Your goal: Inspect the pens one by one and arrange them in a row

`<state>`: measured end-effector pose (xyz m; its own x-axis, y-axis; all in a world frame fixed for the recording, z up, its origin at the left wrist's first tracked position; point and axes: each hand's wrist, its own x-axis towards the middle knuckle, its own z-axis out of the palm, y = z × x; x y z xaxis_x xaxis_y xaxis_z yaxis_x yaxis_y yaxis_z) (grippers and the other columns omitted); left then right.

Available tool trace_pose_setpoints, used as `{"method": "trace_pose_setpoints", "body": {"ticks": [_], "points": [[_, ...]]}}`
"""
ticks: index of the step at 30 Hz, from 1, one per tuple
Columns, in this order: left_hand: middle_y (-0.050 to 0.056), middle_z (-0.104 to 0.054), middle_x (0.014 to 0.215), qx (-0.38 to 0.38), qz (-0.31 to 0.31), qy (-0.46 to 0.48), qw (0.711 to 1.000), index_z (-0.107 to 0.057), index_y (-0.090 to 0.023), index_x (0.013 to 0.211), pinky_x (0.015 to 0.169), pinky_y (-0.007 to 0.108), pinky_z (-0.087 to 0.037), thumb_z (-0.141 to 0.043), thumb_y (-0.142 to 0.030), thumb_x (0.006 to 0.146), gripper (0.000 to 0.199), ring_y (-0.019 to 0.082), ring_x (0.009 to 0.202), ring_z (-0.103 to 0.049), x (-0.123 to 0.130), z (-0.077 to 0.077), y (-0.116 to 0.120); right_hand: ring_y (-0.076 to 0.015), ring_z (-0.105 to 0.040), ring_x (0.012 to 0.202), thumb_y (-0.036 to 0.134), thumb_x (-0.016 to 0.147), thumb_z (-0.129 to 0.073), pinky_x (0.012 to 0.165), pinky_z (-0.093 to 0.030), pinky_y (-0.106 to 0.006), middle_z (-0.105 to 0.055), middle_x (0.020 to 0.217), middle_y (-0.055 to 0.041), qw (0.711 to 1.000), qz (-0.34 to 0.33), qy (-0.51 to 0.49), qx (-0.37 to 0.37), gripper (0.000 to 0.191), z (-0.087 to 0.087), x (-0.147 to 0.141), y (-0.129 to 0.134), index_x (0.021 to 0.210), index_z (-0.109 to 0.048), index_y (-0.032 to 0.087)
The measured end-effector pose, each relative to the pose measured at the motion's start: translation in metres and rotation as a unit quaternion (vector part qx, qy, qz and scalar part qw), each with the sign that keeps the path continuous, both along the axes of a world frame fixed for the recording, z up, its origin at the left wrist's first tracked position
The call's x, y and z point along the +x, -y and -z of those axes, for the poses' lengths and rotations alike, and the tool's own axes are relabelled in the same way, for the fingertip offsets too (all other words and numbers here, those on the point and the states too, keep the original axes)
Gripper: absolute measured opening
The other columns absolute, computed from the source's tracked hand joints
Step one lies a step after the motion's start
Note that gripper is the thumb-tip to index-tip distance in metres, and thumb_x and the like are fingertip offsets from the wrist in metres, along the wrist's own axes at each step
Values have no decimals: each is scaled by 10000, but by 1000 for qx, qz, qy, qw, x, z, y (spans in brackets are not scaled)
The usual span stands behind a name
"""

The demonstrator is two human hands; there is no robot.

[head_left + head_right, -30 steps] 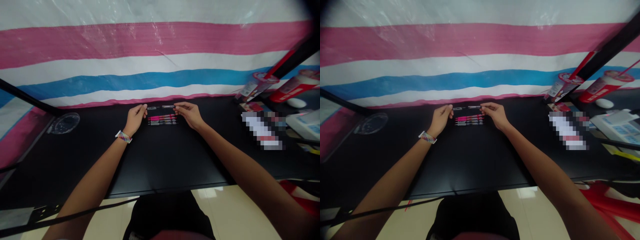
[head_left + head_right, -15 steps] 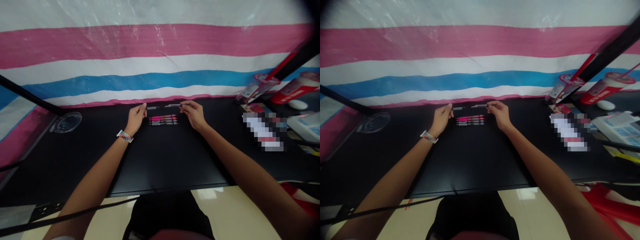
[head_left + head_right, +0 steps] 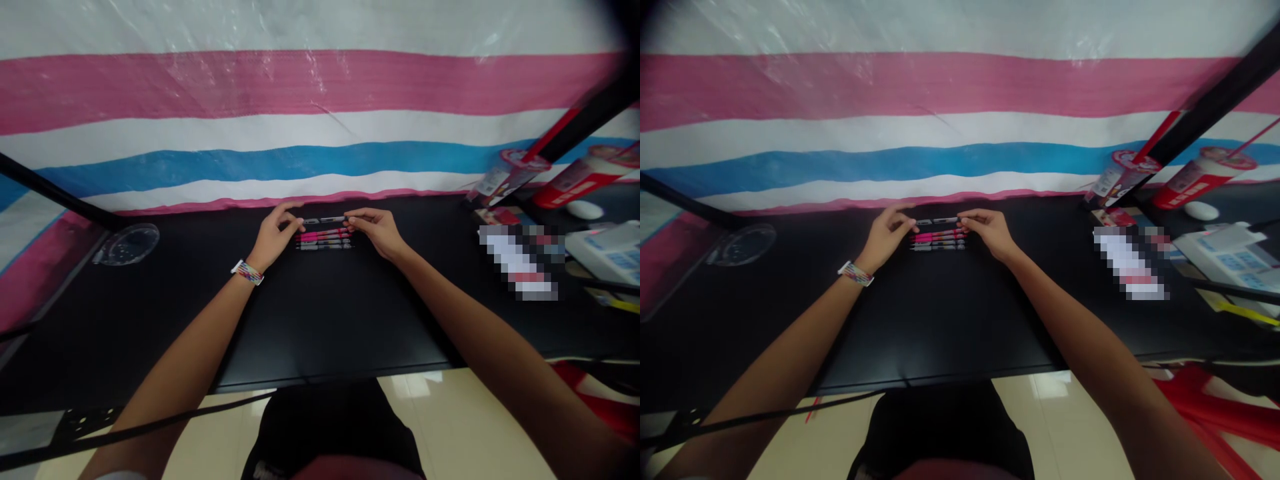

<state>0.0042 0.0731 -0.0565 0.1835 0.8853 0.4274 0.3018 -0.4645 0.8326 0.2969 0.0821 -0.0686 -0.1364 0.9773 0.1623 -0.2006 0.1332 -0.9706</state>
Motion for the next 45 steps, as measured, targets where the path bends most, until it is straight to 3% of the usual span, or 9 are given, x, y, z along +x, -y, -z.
{"method": "trace_pose_setpoints", "body": {"ticks": [3,8,13,16,19,25,32,38,45], "points": [[67,-841,1217,52,-14,-19,998,-642,-304,1515,1215,513,-503,-882,-395,938,632,279,1235,-764,-1,1,-1,-236,-797,912,359,786,-984,951,-628,-458,-863,932,-71,1000,-1,-11,-3,258,-1,0,1,1009,-923,242],[32,-823,895,18,-19,-17,1000,-685,-298,1489,1109,505,-573,-651,-454,1112,409,252,992,-803,-1,3,-2,-246,-796,917,383,785,-978,977,-638,-486,-862,941,-71,1000,-1,2,-2,273,-1,0,1,1013,-920,244],[71,-837,1303,96,-52,-82,991,-667,-341,1539,1263,608,-433,-802,-462,1017,553,337,1357,-689,-1,2,0,-254,-801,922,425,759,-1000,987,-644,-490,-862,943,-75,1000,2,6,-8,324,-1,0,0,1009,-914,237],[67,-864,1162,59,-81,-119,988,-835,-312,1216,1187,636,-460,-604,-516,1130,320,354,1264,-703,-1,1,0,-263,-806,948,434,747,-1005,995,-644,-489,-864,947,-79,1000,2,6,-8,337,-3,-1,1,1003,-911,236],[54,-843,956,75,-81,-144,983,-830,-280,889,1124,618,-488,-570,-507,1148,431,332,1101,-727,2,0,1,-256,-801,935,420,748,-1000,995,-638,-487,-863,942,-78,1000,1,7,-9,321,-4,-1,1,997,-910,239],[22,-859,1102,146,-87,-106,980,-851,-327,1083,1107,538,-532,-759,-400,1057,121,283,1122,-742,7,-4,9,-236,-763,867,406,752,-988,965,-624,-479,-838,903,-66,1000,0,4,-13,296,-4,0,0,975,-894,234],[31,-852,1063,143,-93,-74,983,-867,-327,1057,1108,561,-560,-767,-385,1042,117,285,1097,-741,10,-8,13,-228,-682,846,397,819,-882,912,-589,-440,-752,871,-39,997,-33,-46,-47,252,-19,-3,9,1037,-849,273],[49,-848,1073,140,-105,-69,982,-863,-312,1060,1111,562,-573,-769,-424,1047,146,290,1105,-735,9,-9,15,-268,-684,911,507,898,-673,885,-600,-444,-802,1060,-115,970,-142,-119,-156,487,-32,-1,17,1256,-823,213],[56,-852,1064,146,-105,-67,981,-870,-297,1050,1098,551,-579,-783,-406,1032,140,290,1098,-739,10,-9,15,-235,-643,838,369,843,-747,874,-604,-417,-703,859,-60,970,-109,-150,-156,261,-26,-8,17,1079,-773,259]]}}
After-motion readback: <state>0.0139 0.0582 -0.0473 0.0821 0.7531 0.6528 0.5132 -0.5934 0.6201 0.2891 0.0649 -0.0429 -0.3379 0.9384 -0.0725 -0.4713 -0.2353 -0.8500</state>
